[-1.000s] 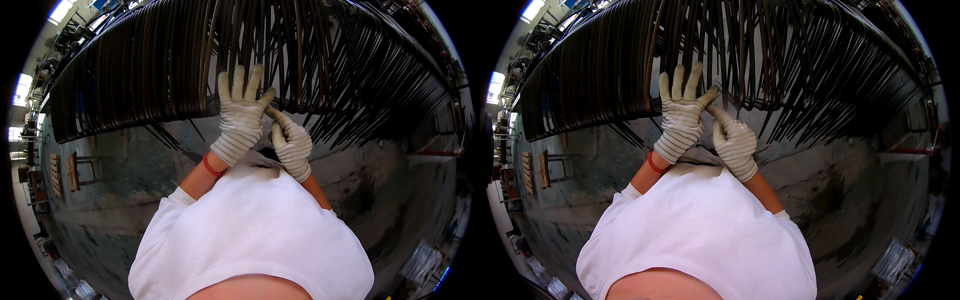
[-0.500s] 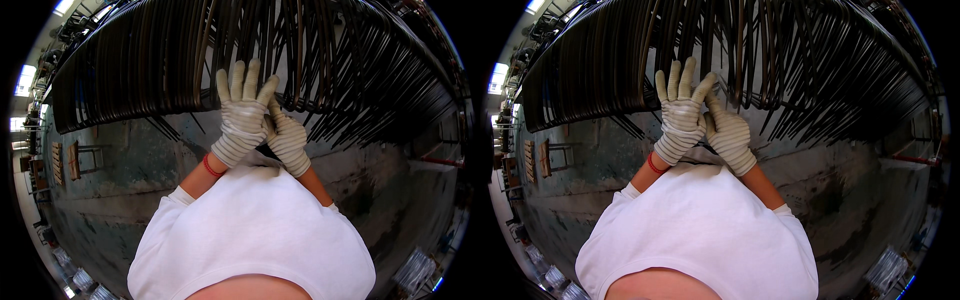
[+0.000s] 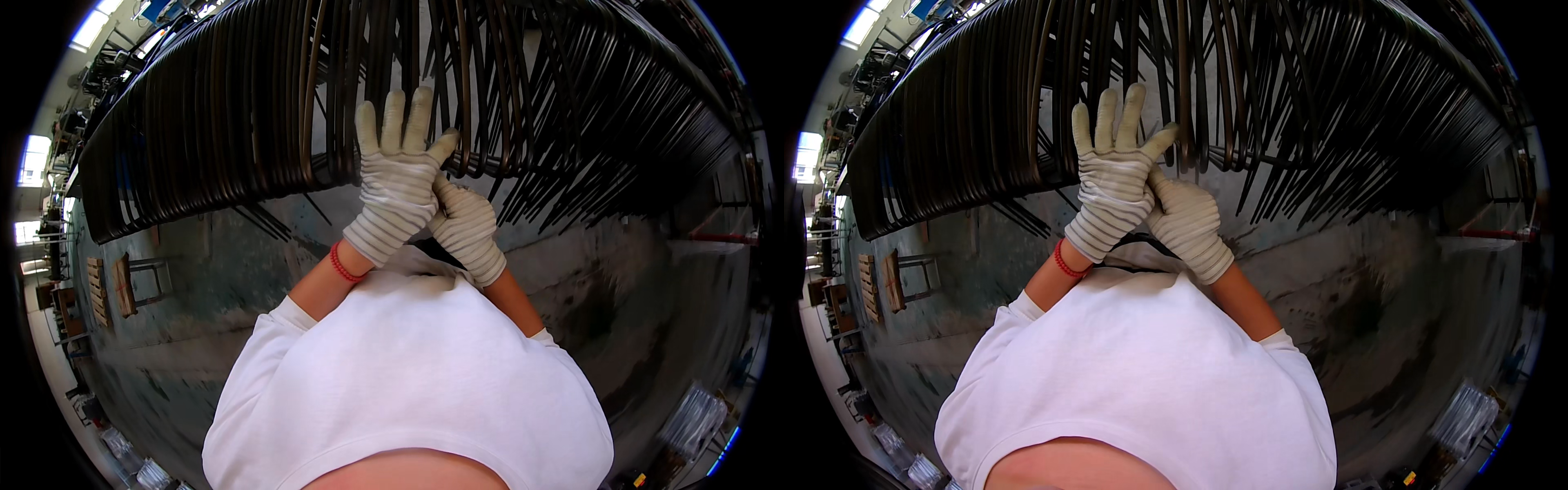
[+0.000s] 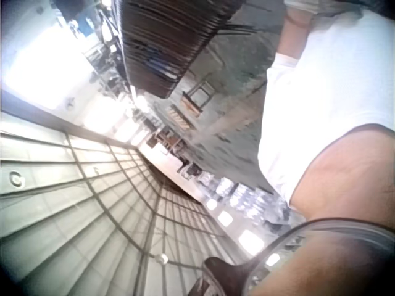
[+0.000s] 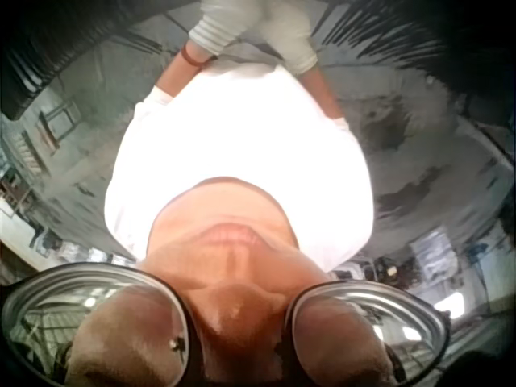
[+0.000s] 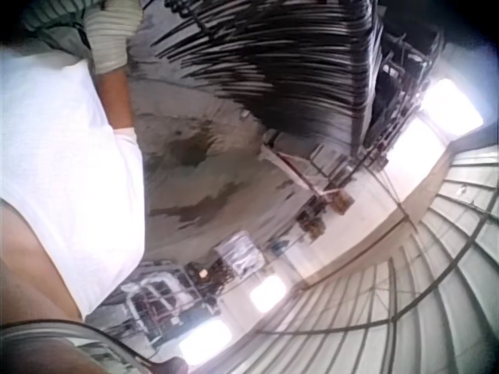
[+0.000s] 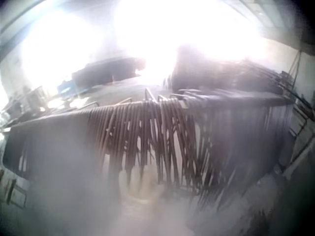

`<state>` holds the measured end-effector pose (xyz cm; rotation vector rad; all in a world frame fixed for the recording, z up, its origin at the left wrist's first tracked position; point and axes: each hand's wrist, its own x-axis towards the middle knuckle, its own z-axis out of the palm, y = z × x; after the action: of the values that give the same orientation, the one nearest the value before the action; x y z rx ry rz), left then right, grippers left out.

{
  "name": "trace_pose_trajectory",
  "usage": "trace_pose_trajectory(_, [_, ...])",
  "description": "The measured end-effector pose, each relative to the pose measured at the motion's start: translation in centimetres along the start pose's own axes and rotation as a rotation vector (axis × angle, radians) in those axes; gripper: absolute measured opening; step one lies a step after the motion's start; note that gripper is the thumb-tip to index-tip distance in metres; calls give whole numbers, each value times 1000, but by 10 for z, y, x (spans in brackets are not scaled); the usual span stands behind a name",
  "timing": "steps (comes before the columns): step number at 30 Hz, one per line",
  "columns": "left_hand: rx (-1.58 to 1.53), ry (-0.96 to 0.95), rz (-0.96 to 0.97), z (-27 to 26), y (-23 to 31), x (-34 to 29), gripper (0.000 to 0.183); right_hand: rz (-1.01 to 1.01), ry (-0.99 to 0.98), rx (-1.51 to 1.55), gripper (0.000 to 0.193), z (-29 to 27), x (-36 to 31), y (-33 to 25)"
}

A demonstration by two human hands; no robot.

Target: The person uses gloved hands to manipulate and align multiple dark metal chair frames stacked on a rack. They repeatedly adjust the position of the frames, ensuring they are properly aligned and secured within the stack.

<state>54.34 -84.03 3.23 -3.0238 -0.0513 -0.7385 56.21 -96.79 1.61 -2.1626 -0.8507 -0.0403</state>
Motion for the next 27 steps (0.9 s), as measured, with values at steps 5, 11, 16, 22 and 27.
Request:
trace_pose_trajectory(5, [-35,-3,1,-6,-15,-2,59,61,229,117,50,-1,-11,-4])
trace_pose_trajectory(11, [-129,57,38,1,-25,-7,66,221,284,-159,67,11,-6,-8])
trace_pose_trajectory(16, [-272,93,45,-5,-27,-4,67,283,178,-90,66,15,-8,-8])
trace_pose_trajectory(22, [-284,100,107,-6,-28,1,58,296,229,130,62,32,-11,-8])
trace_pose_trajectory(27, [-221,87,115,-2,-30,3,55,334,258,176,60,36,-16,-10])
